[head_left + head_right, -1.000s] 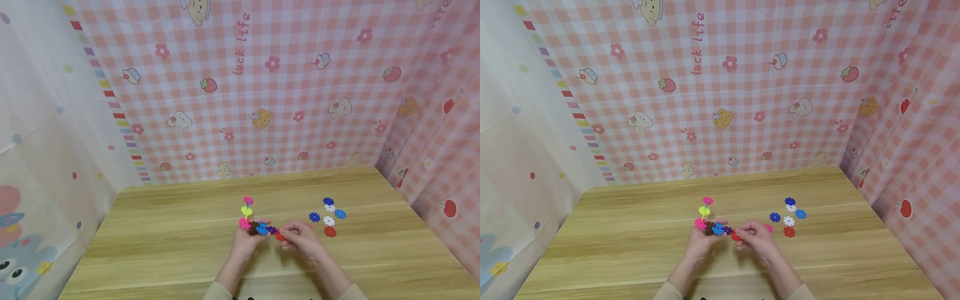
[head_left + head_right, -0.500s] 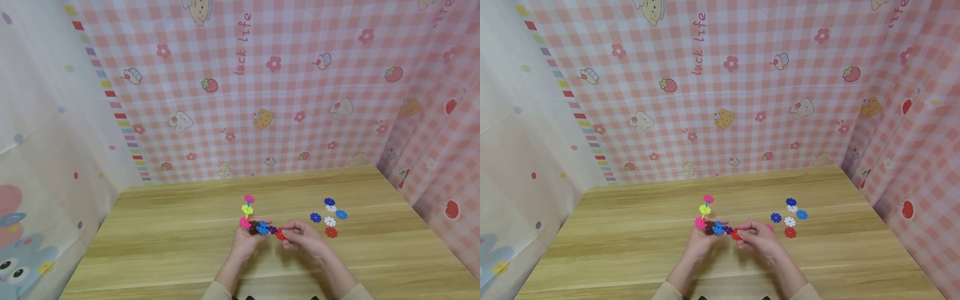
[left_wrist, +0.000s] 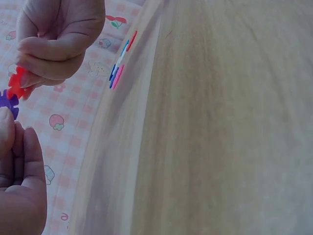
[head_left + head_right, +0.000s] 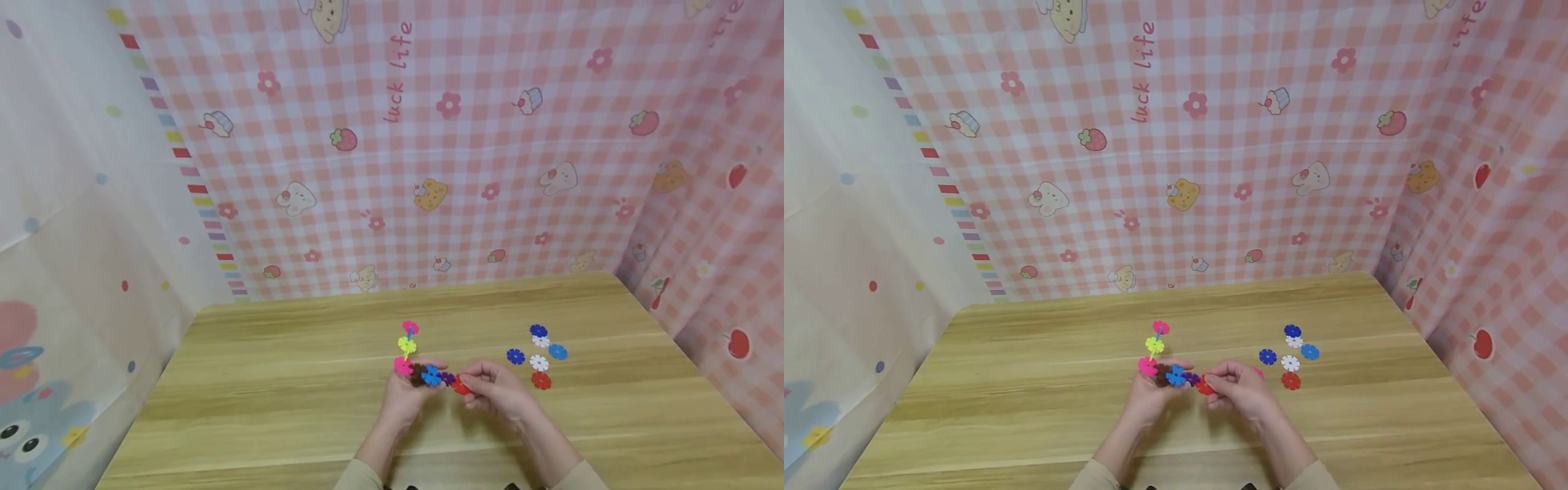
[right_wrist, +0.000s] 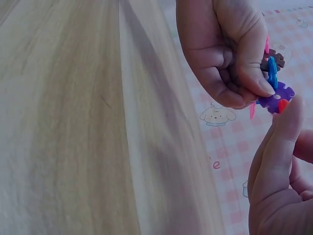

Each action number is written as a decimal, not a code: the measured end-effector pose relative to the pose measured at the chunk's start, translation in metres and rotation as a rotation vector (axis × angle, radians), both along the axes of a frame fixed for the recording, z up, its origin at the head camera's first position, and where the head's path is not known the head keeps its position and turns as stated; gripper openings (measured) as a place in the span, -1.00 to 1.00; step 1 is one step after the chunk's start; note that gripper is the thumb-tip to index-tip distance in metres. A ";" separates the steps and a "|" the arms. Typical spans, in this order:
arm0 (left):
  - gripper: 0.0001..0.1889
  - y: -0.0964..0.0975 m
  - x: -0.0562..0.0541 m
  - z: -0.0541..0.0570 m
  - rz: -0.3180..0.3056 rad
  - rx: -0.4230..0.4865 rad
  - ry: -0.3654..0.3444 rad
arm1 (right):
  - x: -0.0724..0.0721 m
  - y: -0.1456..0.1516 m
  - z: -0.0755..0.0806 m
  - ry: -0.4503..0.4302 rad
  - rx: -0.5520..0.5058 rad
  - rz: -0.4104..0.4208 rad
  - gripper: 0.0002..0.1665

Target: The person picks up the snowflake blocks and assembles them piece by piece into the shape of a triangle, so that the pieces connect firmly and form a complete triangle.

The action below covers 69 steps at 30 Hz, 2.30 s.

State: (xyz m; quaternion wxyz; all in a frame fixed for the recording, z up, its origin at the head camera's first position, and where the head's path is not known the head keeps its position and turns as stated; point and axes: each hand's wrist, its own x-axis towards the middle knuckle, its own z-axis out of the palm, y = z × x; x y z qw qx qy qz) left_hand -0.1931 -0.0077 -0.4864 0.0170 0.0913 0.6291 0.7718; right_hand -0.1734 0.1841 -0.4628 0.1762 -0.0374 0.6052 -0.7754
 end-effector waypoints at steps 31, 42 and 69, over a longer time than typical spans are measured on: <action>-0.67 -0.005 0.000 0.012 0.022 -0.030 -0.008 | -0.004 0.004 0.005 0.002 0.061 0.077 -0.76; -0.68 -0.006 -0.001 0.011 0.006 -0.101 0.027 | -0.005 0.000 0.003 0.006 0.018 0.121 -0.98; -0.71 -0.006 0.004 0.007 0.026 -0.224 0.087 | -0.007 -0.006 0.002 -0.022 0.111 0.060 -0.93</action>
